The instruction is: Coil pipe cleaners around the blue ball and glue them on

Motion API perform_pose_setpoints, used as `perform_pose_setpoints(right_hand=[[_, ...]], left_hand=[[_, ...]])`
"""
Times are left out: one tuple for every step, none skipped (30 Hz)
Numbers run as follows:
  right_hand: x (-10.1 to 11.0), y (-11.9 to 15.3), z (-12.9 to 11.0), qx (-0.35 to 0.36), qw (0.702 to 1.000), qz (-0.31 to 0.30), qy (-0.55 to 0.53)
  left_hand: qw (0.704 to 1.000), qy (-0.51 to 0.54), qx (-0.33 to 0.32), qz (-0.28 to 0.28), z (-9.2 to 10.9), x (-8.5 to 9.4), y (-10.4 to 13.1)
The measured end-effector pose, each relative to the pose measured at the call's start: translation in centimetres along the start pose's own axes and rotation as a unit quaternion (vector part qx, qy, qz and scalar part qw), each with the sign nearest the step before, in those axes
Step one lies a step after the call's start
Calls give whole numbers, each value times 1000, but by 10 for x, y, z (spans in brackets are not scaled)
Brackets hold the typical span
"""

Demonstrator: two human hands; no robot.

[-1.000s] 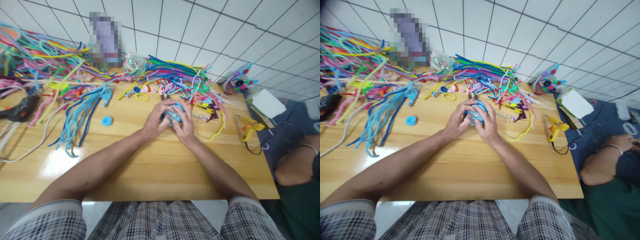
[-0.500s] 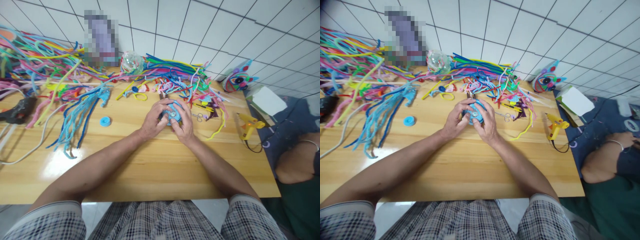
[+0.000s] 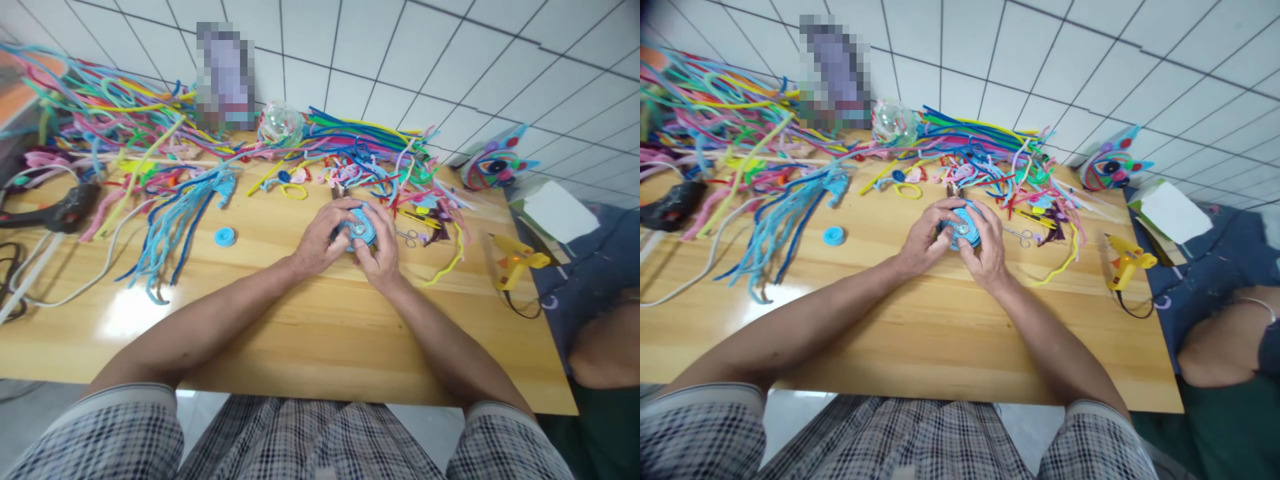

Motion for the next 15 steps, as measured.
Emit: perform_pose_setpoints(right_hand=[[1, 0, 0, 1, 1000, 2, -1], [1, 1, 1, 5, 1000, 7, -4], [2, 1, 1, 9, 1000, 11, -6], [2, 1, 1, 12, 1000, 15, -8], [2, 1, 2, 12, 1000, 19, -9], [2, 1, 2, 11, 1000, 22, -9], [2, 0, 2, 10, 1000, 24, -9], [2, 0, 3, 11, 1000, 26, -9], [3, 0, 2, 12, 1000, 27, -9], [3, 0, 2, 15, 999, 27, -8], [3, -1, 2, 19, 999, 26, -7], [3, -1, 1, 22, 999, 26, -6], [4, -1, 1, 24, 999, 25, -6], [4, -1, 1, 26, 999, 26, -7], [4, -1, 2, 28, 999, 26, -7]], left_hand=[[1000, 1, -2, 2, 0, 0, 0], [1000, 6, -1, 4, 1, 0, 0], [1000, 8, -1, 4, 1, 0, -1], [1000, 5, 1, 4, 1, -1, -1], [1000, 0, 5, -5, 1, -2, -1], [1000, -4, 10, -8, 0, -2, -1], [1000, -4, 8, -9, 0, -3, -1], [1000, -1, 4, -7, -1, -4, -1], [1000, 4, -1, -2, -1, -5, -1], [1000, 7, -4, 0, -2, -5, -1], [1000, 8, -5, 1, -3, -6, -1], [1000, 6, -5, 1, -3, -7, -1], [1000, 4, -4, 1, -4, -7, -1], [1000, 3, -6, 2, -4, -7, -2], [1000, 4, -9, 6, -3, -7, -2]])
Point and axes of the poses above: each hand's wrist, its own y-axis away from the middle knuckle, its own x-axis out of the back of the hand, z = x × y, the point moved 3 cm from there along -y, towards the middle knuckle, and after that the axes turned 1 degree about z, right-handed, at the moved point
